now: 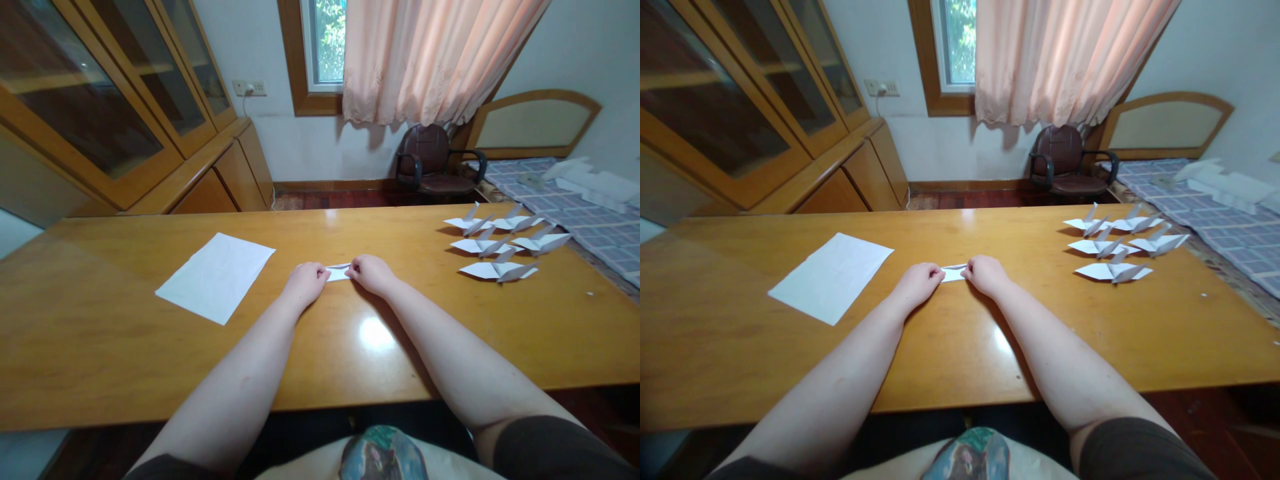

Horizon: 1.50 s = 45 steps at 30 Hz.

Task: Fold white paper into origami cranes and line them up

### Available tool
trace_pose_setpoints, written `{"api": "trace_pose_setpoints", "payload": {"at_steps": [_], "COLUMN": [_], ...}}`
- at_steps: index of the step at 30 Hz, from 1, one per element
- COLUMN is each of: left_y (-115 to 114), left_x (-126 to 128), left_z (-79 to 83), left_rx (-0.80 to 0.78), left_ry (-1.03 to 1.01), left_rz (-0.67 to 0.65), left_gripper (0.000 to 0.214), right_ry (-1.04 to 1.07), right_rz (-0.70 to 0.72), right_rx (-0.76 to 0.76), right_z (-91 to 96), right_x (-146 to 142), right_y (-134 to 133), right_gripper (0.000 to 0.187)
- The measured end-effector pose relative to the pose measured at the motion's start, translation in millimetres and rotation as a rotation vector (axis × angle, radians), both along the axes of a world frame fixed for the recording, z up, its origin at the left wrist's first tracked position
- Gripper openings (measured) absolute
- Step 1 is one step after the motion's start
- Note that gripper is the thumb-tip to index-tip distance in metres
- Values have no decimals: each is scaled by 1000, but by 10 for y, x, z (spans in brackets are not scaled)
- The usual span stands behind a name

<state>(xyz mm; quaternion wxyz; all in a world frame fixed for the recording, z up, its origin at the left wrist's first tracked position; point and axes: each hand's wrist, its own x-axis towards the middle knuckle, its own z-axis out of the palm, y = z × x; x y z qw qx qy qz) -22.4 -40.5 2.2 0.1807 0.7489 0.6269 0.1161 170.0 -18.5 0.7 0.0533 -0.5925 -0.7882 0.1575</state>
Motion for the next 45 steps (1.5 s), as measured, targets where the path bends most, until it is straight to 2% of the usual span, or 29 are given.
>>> {"api": "trace_pose_setpoints", "payload": {"at_steps": [5,13,20,29,40,45], "left_y": [-46,-1,-31,10,73,74], "left_x": [82,34,30,29,-75,-52], "left_z": [-13,0,-7,-53,-173,-110], "left_rx": [44,-5,49,-21,-73,-127], "left_ry": [46,14,9,-54,-236,-268], "left_rz": [54,16,20,50,55,119], "left_gripper": [23,15,21,11,33,25], "right_ry": [-16,-12,11,2,-13,-2], "right_rz": [6,2,4,6,1,4], "right_rx": [15,-3,3,-7,-20,-11], "right_z": [-3,6,7,4,17,13], "right_x": [0,10,1,15,5,6], "right_y": [4,-5,2,1,-6,-5], "right_gripper": [24,24,23,23,23,23]}}
